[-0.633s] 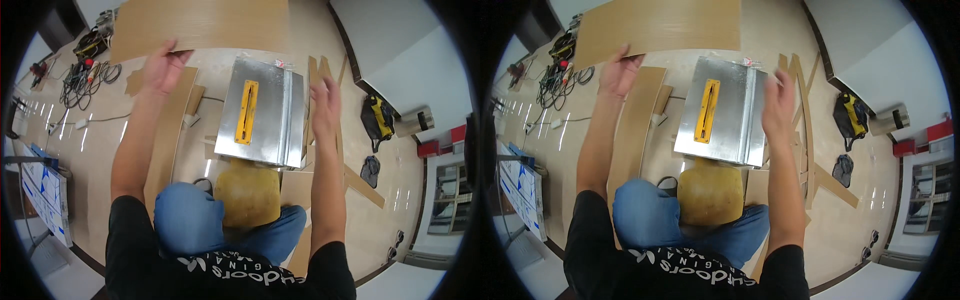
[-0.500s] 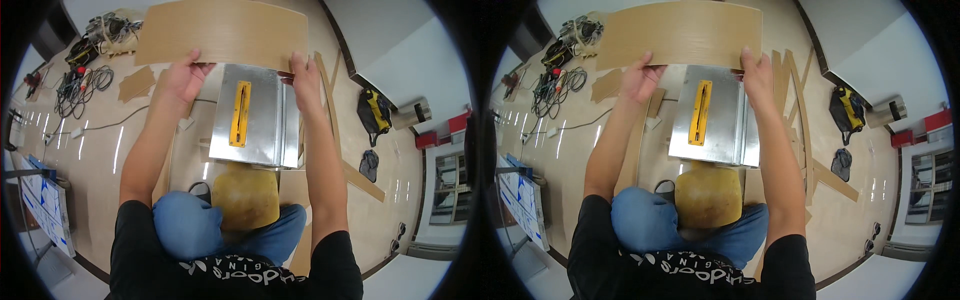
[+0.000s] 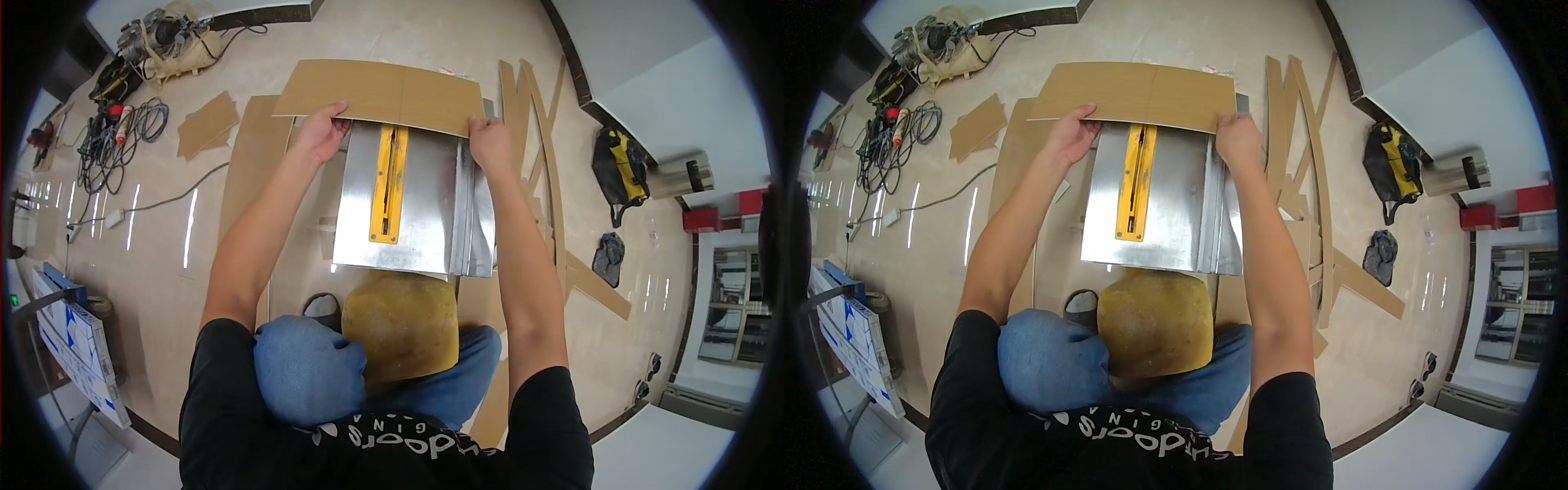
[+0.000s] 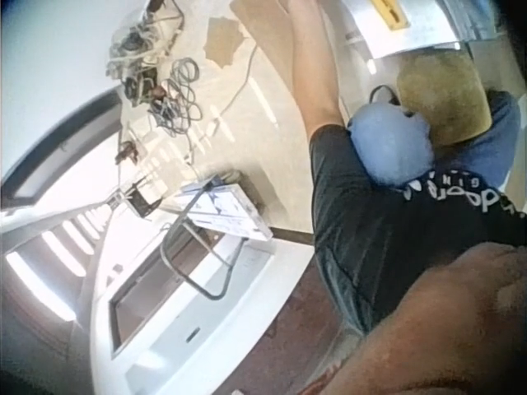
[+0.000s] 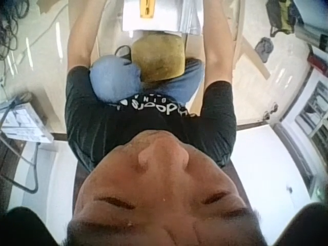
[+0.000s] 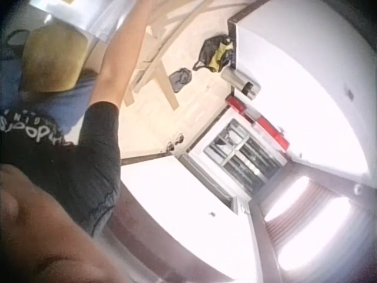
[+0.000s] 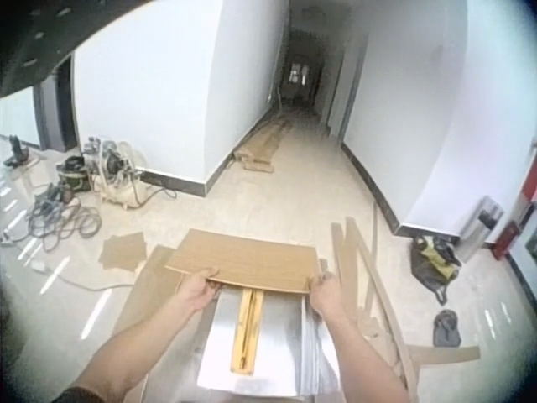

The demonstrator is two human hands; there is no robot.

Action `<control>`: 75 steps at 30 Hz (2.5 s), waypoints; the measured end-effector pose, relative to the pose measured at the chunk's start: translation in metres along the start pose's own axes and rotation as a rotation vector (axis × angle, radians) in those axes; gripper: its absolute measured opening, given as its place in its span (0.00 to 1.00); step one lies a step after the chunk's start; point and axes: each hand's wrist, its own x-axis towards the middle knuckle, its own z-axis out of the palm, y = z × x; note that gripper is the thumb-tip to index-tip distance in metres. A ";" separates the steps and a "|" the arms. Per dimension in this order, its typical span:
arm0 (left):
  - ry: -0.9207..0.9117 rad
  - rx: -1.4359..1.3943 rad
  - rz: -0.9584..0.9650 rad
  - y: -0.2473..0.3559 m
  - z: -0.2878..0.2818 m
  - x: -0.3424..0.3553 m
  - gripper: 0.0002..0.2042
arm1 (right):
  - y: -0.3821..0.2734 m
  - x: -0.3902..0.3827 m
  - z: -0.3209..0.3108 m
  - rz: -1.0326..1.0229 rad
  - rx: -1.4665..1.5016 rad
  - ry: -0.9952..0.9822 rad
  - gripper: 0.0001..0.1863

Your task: The person cuts multiple flooring planks using a table saw, feeding the planks through the blade by hand and setting the cut pieces aside on the floor.

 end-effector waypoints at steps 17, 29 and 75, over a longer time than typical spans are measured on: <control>0.106 0.082 0.007 -0.014 0.000 -0.025 0.09 | 0.021 -0.012 0.031 -0.477 -0.231 0.214 0.15; 0.157 0.086 -0.014 -0.016 -0.003 -0.032 0.11 | 0.028 -0.019 0.032 -0.500 -0.214 0.191 0.16; 0.147 0.120 0.013 -0.019 -0.006 -0.041 0.09 | 0.032 -0.026 0.032 -0.501 -0.208 0.201 0.17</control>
